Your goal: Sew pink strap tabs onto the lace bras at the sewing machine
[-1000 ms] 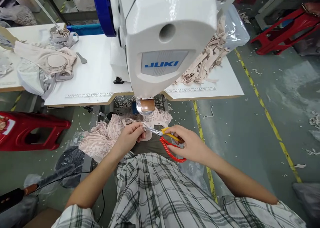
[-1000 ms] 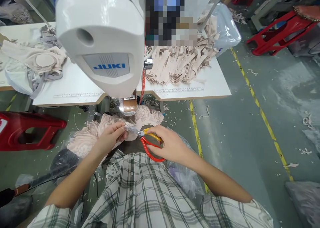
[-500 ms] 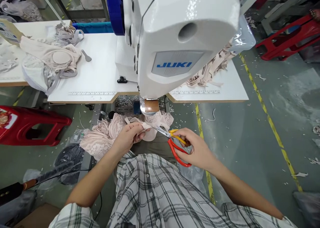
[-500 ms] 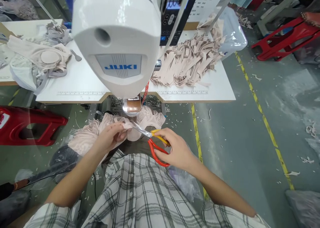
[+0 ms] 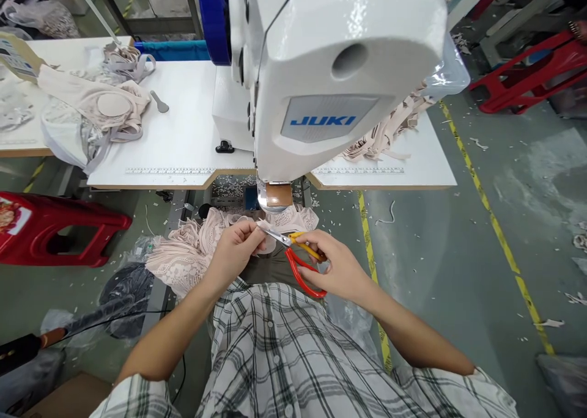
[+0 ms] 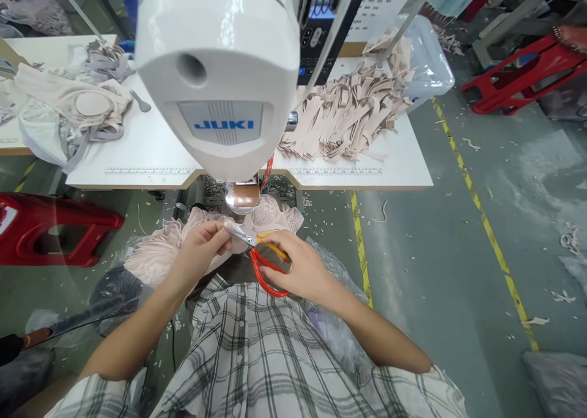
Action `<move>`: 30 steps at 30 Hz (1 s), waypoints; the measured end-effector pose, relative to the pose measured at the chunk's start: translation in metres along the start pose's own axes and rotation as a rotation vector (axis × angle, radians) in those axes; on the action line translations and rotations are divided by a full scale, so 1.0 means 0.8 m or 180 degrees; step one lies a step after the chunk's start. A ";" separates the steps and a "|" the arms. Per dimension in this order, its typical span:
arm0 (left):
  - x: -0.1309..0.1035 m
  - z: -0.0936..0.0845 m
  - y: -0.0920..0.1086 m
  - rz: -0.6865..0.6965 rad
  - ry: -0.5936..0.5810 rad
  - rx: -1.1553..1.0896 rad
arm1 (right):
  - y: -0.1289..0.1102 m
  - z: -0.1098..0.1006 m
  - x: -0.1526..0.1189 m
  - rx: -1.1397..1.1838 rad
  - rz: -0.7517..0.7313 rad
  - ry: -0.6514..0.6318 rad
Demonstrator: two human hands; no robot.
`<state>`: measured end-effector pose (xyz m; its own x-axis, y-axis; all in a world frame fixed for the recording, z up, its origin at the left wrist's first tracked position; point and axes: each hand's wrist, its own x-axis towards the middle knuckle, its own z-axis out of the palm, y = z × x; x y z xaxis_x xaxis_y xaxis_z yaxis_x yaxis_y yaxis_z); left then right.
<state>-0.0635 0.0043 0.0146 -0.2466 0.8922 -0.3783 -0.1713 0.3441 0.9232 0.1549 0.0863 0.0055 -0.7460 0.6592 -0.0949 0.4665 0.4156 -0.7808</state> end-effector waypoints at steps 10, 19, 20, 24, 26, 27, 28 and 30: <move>-0.002 -0.001 0.003 0.0112 0.0024 0.0349 | -0.005 -0.008 -0.003 0.0021 0.0227 -0.0033; 0.004 0.003 -0.017 0.0046 0.0063 -0.1030 | 0.014 -0.010 -0.032 0.0174 0.0359 0.0258; 0.004 0.004 -0.017 0.0035 0.0055 -0.1061 | 0.013 -0.011 -0.031 0.0138 0.0262 0.0251; 0.003 0.006 -0.012 0.0099 0.0128 -0.0797 | 0.002 -0.010 -0.020 -0.0039 -0.0069 0.0214; 0.001 0.007 -0.009 0.0144 0.0147 -0.0532 | -0.004 -0.008 -0.012 -0.0118 -0.0122 0.0186; 0.001 0.008 -0.007 0.0164 0.0141 -0.0392 | -0.006 -0.007 -0.008 -0.0147 -0.0124 0.0167; 0.001 0.008 -0.005 0.0183 0.0127 -0.0260 | -0.008 -0.007 -0.005 -0.0163 -0.0122 0.0152; 0.000 0.007 -0.001 0.0207 0.0097 -0.0024 | -0.011 -0.006 -0.001 -0.0165 -0.0114 0.0120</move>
<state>-0.0580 0.0054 0.0142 -0.2864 0.9032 -0.3196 -0.1612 0.2834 0.9454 0.1535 0.0854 0.0151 -0.7447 0.6660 -0.0432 0.4644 0.4706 -0.7502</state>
